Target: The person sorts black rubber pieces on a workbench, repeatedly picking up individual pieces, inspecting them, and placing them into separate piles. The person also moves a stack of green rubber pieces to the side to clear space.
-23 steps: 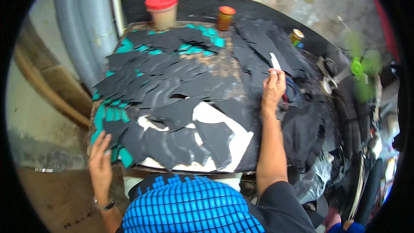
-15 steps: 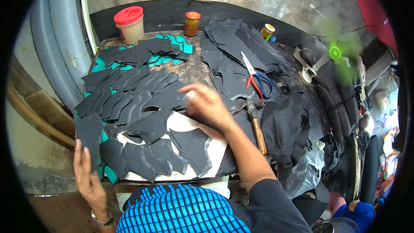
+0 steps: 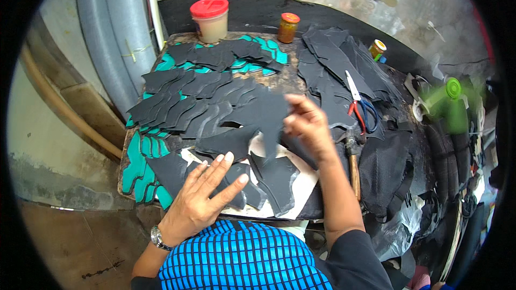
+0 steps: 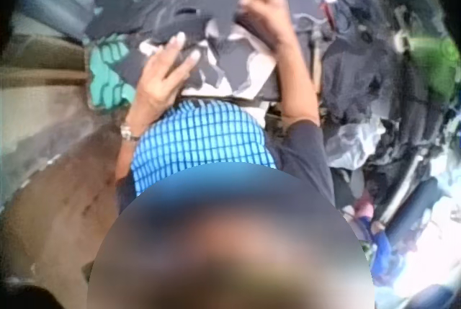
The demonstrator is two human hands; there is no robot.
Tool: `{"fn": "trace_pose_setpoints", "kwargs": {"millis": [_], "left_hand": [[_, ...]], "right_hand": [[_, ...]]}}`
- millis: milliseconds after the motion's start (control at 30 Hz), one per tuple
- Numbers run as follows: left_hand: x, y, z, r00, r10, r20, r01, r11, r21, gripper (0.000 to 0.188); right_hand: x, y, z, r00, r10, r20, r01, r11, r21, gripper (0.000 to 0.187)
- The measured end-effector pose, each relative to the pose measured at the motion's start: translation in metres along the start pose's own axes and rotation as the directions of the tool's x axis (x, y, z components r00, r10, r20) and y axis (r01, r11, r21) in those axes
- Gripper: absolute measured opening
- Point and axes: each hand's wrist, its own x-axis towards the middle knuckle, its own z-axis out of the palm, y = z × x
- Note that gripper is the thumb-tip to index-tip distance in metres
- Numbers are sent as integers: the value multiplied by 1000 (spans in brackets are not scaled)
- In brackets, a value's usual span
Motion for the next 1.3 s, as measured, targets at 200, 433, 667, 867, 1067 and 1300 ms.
{"fn": "trace_pose_setpoints", "kwargs": {"millis": [200, 433, 667, 867, 1067, 1300], "left_hand": [[-33, -39, -17, 943, -315, -103, 325, 940, 99, 43], [-55, -57, -26, 864, -498, -70, 503, 858, 107, 39], [-78, -75, -53, 791, -577, -203, 598, 799, 61, 33], [-92, -74, -57, 721, -686, -95, 684, 727, -56, 39], [-87, -74, -29, 668, -744, 27, 736, 665, 128, 86], [-81, -80, -20, 755, -652, 72, 636, 754, 163, 88]], "right_hand": [[14, -16, -109, 766, -226, -602, 52, 955, -293, 44], [15, 11, -113, 681, -663, -312, -450, -43, -892, 27], [29, 46, -61, 973, -154, 173, 167, -52, -985, 65], [35, 44, -62, 978, -136, 156, 158, 10, -987, 69], [24, 31, -55, 972, -234, 22, 69, 194, -979, 63], [24, 16, -67, 822, -555, -128, 113, 379, -918, 37]]}}
